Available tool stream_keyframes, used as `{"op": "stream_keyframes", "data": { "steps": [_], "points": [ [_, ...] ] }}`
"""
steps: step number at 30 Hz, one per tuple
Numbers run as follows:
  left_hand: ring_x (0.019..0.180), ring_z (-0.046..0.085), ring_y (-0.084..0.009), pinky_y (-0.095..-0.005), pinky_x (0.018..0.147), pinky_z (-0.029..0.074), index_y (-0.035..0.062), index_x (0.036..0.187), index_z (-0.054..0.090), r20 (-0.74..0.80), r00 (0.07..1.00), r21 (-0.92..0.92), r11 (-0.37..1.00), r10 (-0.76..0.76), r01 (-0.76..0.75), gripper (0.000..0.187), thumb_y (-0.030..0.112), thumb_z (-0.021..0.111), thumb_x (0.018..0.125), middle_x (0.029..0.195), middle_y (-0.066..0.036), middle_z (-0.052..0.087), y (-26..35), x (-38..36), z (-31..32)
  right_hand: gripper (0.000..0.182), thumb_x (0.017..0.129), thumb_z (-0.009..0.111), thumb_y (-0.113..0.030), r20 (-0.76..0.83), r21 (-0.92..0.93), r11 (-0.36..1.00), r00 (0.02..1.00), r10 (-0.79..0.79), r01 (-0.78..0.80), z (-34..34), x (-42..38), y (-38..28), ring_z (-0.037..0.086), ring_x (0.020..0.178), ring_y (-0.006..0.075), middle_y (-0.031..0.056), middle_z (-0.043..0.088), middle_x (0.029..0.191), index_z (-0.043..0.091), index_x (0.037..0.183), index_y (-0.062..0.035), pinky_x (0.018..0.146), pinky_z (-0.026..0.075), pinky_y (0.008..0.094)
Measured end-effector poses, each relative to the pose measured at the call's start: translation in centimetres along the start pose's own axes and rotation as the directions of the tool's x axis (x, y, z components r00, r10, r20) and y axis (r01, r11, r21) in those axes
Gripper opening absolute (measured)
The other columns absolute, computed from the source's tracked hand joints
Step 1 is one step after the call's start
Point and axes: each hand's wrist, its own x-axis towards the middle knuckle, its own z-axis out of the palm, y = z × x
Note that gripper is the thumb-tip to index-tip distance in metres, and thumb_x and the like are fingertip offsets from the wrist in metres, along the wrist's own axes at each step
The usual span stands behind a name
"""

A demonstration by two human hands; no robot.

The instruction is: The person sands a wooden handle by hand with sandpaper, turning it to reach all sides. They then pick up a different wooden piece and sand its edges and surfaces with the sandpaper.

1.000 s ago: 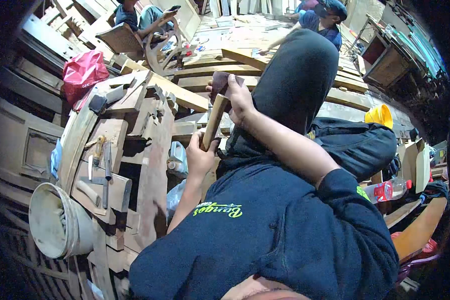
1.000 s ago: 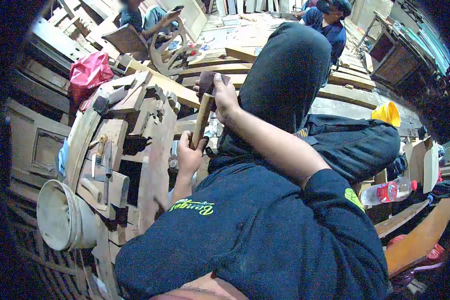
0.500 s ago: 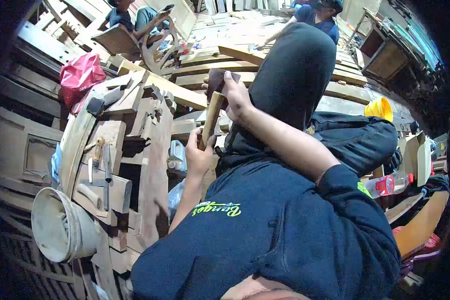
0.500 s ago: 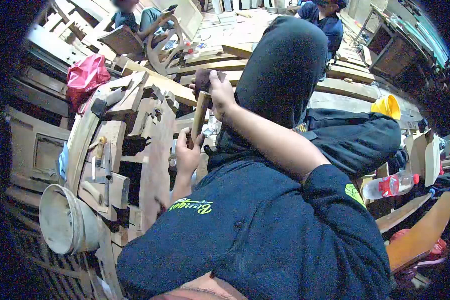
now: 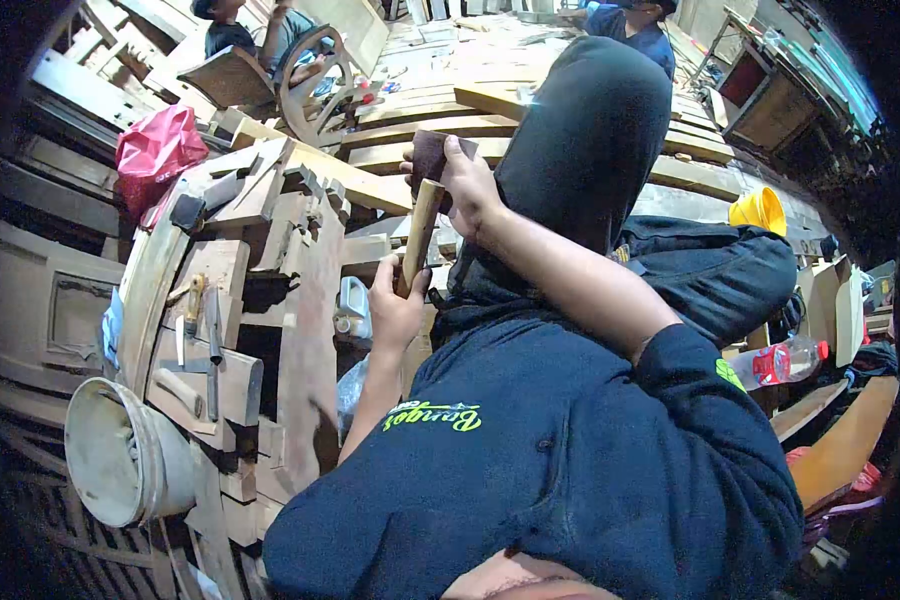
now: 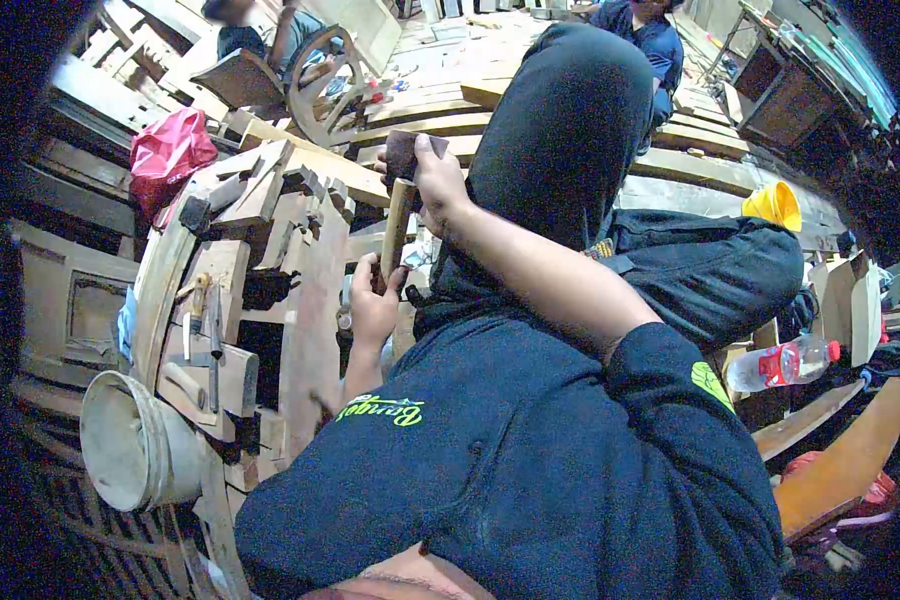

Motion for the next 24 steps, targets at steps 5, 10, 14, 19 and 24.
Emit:
{"op": "stream_keyframes", "data": {
  "steps": [5,10,14,19,24],
  "points": [
    [0.069,0.056,-0.013,-0.0278,0.063,0.045,0.0009,0.105,0.054,0.007,1.0,-0.012,1.0,0.017,-0.017,0.029,0.011,0.069,0.082,0.078,-0.007,0.06,0.5,-0.2,-0.2,0.041,0.1,0.031,-0.037,0.004,0.013,1.0,1.0,-0.001,0.0,-0.3,0.2,0.3,0.064,0.083,0.0253,0.0141,0.064,0.097,0.046,0.117,-0.0016,0.075,0.052,0.0392],
    [0.075,0.062,-0.019,-0.031,0.069,0.048,-0.001,0.103,0.055,0.048,0.999,-0.001,1.0,-0.002,0.002,0.028,0.01,0.07,0.081,0.084,-0.013,0.065,-1.6,-0.7,-0.6,0.043,0.1,0.03,-0.038,0.076,0.12,0.993,0.997,-0.019,0.01,-1.0,0.9,0.9,0.063,0.084,0.0271,0.0146,0.063,0.099,0.046,0.118,-0.003,0.076,0.051,0.0399],
    [0.082,0.062,-0.0171,-0.0297,0.073,0.048,-0.0003,0.11,0.055,0.112,0.989,0.028,0.995,-0.097,0.094,0.032,0.005,0.068,0.081,0.092,-0.012,0.065,-2.4,-1.3,-1.8,0.046,0.1,0.027,-0.039,0.038,0.205,0.976,0.997,0.067,-0.073,-0.7,0.7,0.5,0.062,0.084,0.0283,0.0147,0.063,0.1,0.048,0.118,-0.0023,0.078,0.051,0.04],
    [0.079,0.059,-0.0152,-0.0307,0.071,0.048,0.0,0.103,0.053,-0.008,0.998,-0.003,0.998,-0.068,0.068,0.028,0.004,0.067,0.079,0.089,-0.009,0.061,-3.9,-0.7,-2.3,0.046,0.1,0.026,-0.038,0.047,0.245,0.967,0.997,0.059,-0.068,-0.3,0.5,0.1,0.062,0.086,0.0285,0.0155,0.062,0.102,0.048,0.119,-0.0032,0.078,0.052,0.041],
    [0.081,0.056,-0.0127,-0.0285,0.071,0.047,0.0007,0.104,0.051,0.027,0.992,-0.36,0.925,-0.12,0.122,0.027,0.002,0.063,0.08,0.088,-0.005,0.057,-1.8,0.2,-1.4,0.044,0.1,0.028,-0.037,0.085,0.308,0.948,0.994,0.063,-0.086,-0.7,0.8,0.5,0.061,0.083,0.0305,0.0176,0.061,0.097,0.044,0.117,0.0004,0.076,0.052,0.0422]
  ]
}}
